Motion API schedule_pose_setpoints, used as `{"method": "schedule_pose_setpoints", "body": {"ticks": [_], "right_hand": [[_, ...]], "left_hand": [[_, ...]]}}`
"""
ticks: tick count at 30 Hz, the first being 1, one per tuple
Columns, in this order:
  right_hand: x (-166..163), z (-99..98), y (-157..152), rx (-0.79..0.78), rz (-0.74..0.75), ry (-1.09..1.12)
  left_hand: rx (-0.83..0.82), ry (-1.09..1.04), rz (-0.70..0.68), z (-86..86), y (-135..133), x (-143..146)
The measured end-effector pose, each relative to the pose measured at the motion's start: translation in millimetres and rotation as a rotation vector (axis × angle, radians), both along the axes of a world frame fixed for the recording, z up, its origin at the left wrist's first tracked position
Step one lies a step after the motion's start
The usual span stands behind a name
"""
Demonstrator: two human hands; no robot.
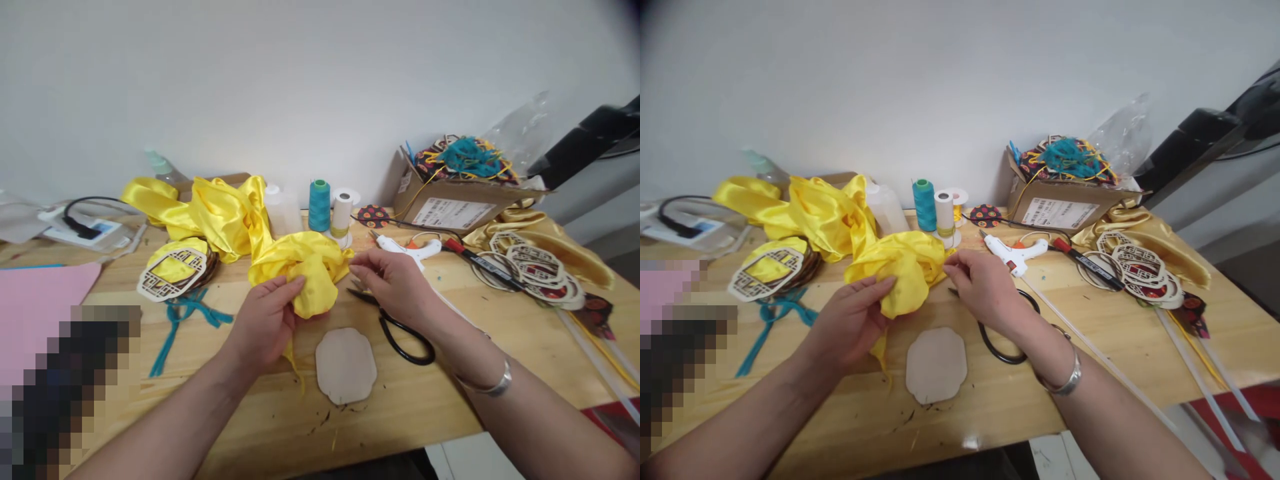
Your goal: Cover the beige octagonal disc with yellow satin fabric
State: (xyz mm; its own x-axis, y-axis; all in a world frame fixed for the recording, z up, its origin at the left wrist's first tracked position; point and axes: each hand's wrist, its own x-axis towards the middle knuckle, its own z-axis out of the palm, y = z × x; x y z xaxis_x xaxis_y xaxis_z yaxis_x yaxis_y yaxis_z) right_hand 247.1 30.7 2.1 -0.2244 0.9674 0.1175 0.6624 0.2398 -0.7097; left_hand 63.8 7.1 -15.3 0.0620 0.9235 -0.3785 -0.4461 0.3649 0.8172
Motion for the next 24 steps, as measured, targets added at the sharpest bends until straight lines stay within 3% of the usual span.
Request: {"method": "schedule_pose_setpoints", "body": {"ticks": [4,8,16,20,24], "right_hand": [[6,19.6,-21,-0.006,0.13,-0.401],[23,14.9,-47,0.023,0.101,-0.672],[53,-17.9,-72,0.05,-0.049,-0.637],[54,-19.6,-72,0.053,-0.031,-0.62],[47,-10.0,-64,0.063,0.003,-0.552]], "left_hand": [[0.0,0.058,0.006,-0.3,2,-2],[-0.027,0.157,-0.06,-5.0,1,-6],[0.057,0.411,-0.019,-7.6,13,-19],[0.171,0.527,0.131,-4.9,19,-24],[0.205,0.485,0.156,-3.6,13,-24]]}}
